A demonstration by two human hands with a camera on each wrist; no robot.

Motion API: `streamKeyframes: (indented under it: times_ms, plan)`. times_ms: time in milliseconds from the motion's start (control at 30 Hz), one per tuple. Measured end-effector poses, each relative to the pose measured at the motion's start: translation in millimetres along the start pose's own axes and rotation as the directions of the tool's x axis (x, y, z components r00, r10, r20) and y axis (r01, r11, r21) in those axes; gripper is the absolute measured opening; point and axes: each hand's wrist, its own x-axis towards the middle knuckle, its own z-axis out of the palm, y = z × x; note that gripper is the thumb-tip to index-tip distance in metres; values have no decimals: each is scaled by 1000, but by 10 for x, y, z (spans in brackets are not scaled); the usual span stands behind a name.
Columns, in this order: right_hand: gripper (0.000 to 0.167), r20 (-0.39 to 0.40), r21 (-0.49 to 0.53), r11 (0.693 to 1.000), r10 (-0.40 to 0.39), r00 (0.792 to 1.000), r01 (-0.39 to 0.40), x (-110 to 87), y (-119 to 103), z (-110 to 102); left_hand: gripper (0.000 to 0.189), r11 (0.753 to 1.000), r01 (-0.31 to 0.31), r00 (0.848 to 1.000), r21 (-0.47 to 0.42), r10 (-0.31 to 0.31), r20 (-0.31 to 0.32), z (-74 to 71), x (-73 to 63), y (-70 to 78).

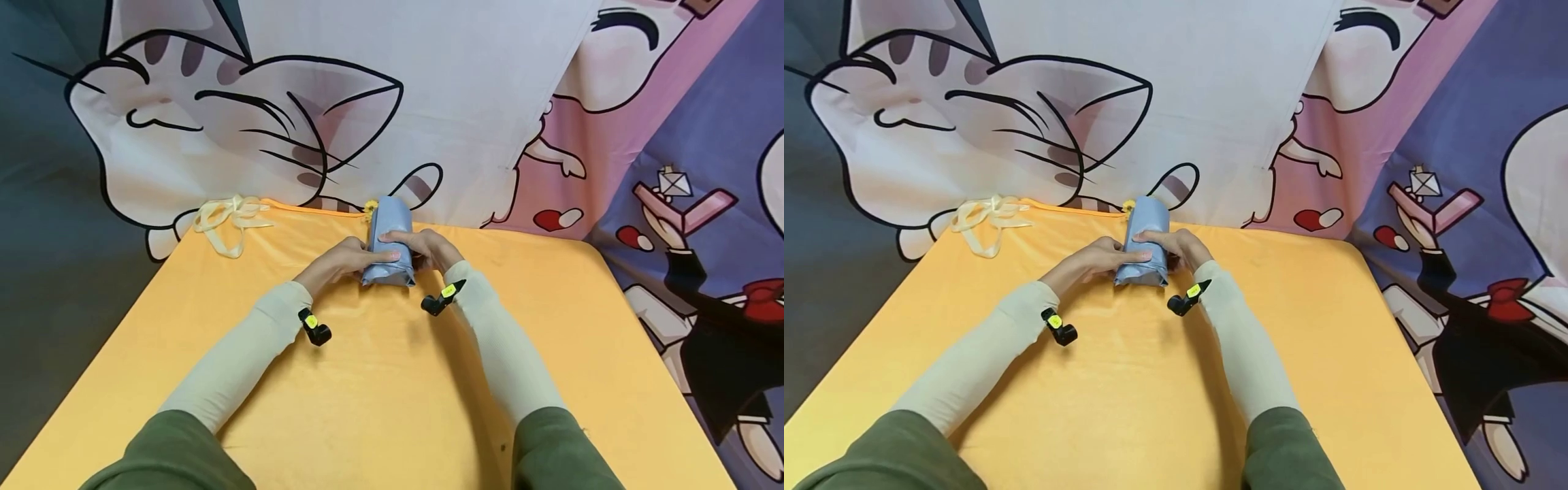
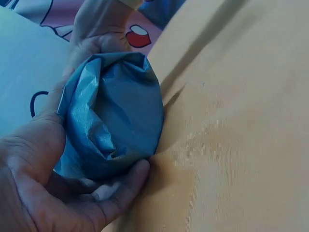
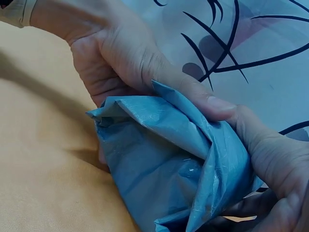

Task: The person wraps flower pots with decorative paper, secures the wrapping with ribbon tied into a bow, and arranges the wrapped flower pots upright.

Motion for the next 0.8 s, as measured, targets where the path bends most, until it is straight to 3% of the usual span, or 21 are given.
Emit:
streamKeyframes:
  times_ms: [367, 633, 800]
  plan:
    - [111, 26, -21, 999, 33, 999, -32, -56, -139, 6, 80, 999, -19, 1000, 26, 20, -22, -21, 49, -37]
    - [109, 24, 13, 998, 59, 998, -60, -21, -172, 50, 67, 997, -79, 997, -2, 79, 25, -70, 57, -104]
    - [110, 26, 12, 998, 69, 997, -69, 14, -160, 49, 63, 993, -113, 988, -21, 115, 102, -97, 43, -107]
